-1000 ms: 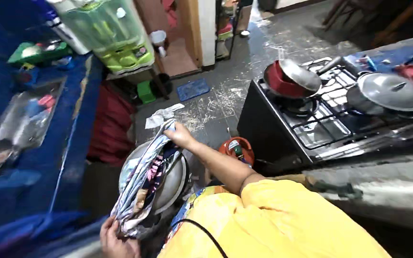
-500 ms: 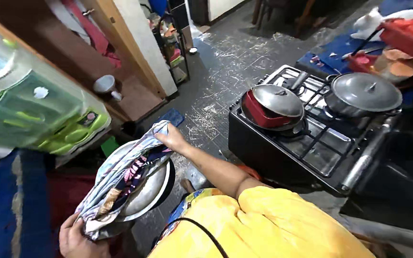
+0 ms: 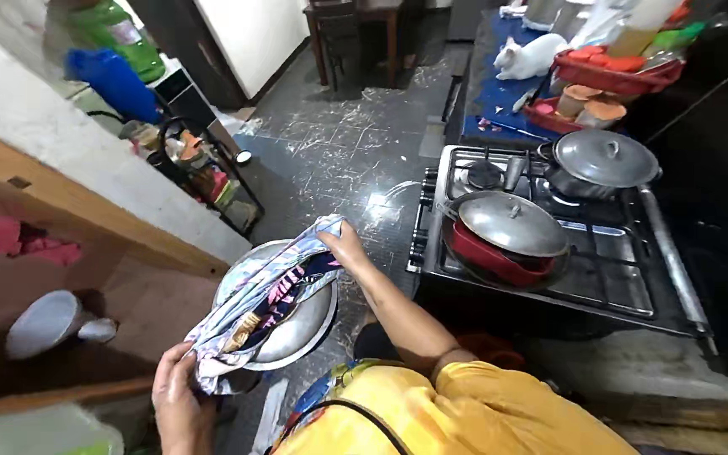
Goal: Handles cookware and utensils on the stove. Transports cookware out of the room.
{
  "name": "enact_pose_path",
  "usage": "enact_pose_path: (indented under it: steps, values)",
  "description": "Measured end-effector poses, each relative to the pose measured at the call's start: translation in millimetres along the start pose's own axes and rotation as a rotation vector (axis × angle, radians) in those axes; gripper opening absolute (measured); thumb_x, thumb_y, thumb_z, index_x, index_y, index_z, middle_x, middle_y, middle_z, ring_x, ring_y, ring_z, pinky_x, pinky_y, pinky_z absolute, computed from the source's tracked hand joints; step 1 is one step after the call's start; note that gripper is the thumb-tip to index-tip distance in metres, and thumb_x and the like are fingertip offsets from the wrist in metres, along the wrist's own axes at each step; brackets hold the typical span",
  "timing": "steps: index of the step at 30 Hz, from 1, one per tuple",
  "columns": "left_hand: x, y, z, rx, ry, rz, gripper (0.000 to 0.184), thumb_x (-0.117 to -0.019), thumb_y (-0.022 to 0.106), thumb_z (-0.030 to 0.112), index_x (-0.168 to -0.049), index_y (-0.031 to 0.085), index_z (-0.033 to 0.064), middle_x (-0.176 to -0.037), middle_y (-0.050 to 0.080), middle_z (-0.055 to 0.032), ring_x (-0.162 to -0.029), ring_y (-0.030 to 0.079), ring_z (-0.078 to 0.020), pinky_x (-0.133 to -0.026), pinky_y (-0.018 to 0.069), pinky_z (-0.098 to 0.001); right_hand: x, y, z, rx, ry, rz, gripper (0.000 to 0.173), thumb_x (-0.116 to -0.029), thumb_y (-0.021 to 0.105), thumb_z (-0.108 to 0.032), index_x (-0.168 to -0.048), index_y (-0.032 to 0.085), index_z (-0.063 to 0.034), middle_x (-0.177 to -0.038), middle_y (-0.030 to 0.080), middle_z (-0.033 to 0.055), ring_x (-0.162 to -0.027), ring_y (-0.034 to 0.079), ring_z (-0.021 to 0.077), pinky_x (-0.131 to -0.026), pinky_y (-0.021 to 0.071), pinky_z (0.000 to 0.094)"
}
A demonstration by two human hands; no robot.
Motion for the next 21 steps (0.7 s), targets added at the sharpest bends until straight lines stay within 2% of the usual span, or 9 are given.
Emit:
enact_pose_path:
  steps: [7,10,16,19,20,21]
  values:
    - [-145.5,117.7,-24.7,0.094,-0.091,-0.196,0.020,-0.0959,0.042,0.006,-0.107,0.059,0.0097,-0.092,0.067,0.0063,-0.082,0.066,-0.0043,-0.074,0.0585,-0.0249,-138.2,-47.6,-36.3,0.049,0.042,0.199,0.048,-0.0972,0.069,-0.035,-0.128,0.058,-0.0003,-0.108,0.069,0.0234,-0.096,0.070,0.0351,-0.085,0.0571,0.0561]
    - [-203.7,171.5,-29.9,0.116,-0.072,-0.298,0.019,-0.0951,0.043,0.006,-0.105,0.059,0.0103,-0.091,0.068,0.0067,-0.082,0.066,-0.0040,-0.074,0.0584,-0.0242,-185.3,-78.1,-51.6,0.051,0.039,0.295,0.049,-0.0971,0.069,-0.035,-0.129,0.058,0.0005,-0.109,0.068,0.0244,-0.099,0.069,0.0371,-0.086,0.0550,0.0588]
    - [-307.0,286.8,-36.2,0.144,-0.052,-0.570,0.017,-0.0945,0.047,0.009,-0.102,0.062,0.0123,-0.091,0.068,0.0069,-0.083,0.066,-0.0042,-0.074,0.0578,-0.0243,-240.6,-145.0,-49.6,-0.049,0.064,0.547,0.049,-0.0967,0.069,-0.034,-0.131,0.058,-0.0005,-0.113,0.069,0.0229,-0.101,0.069,0.0346,-0.086,0.0561,0.0564]
    - [-343.0,353.4,-39.9,0.179,-0.072,-0.733,0.018,-0.0945,0.047,0.009,-0.102,0.064,0.0115,-0.093,0.070,0.0052,-0.083,0.067,-0.0062,-0.074,0.0588,-0.0253,-245.3,-179.8,-52.7,-0.018,0.151,0.674,0.053,-0.0990,0.065,-0.039,-0.133,0.055,-0.0002,-0.112,0.067,0.0260,-0.093,0.069,0.0386,-0.078,0.0581,0.0581]
    - [-353.5,375.5,-42.7,0.197,-0.083,-0.791,0.019,-0.0947,0.047,0.008,-0.103,0.064,0.0106,-0.094,0.070,0.0040,-0.084,0.068,-0.0072,-0.074,0.0591,-0.0263,-247.8,-190.9,-51.1,-0.005,0.144,0.733,0.051,-0.0989,0.065,-0.037,-0.134,0.056,-0.0010,-0.112,0.067,0.0260,-0.093,0.069,0.0388,-0.078,0.0572,0.0588]
    - [-363.9,397.8,-44.4,0.213,-0.091,-0.849,0.019,-0.0945,0.047,0.008,-0.104,0.064,0.0100,-0.094,0.070,0.0031,-0.083,0.068,-0.0077,-0.073,0.0592,-0.0269,-253.3,-203.1,-49.7,0.002,0.118,0.801,0.049,-0.0984,0.066,-0.034,-0.134,0.057,-0.0009,-0.115,0.068,0.0251,-0.099,0.068,0.0378,-0.084,0.0560,0.0590]
Point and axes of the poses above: each hand's wrist, its own x-axis away from the middle knuckle, its own y-axis out of the palm, z = x × y, the point moved 1 cm from there along -x, towards the middle knuckle
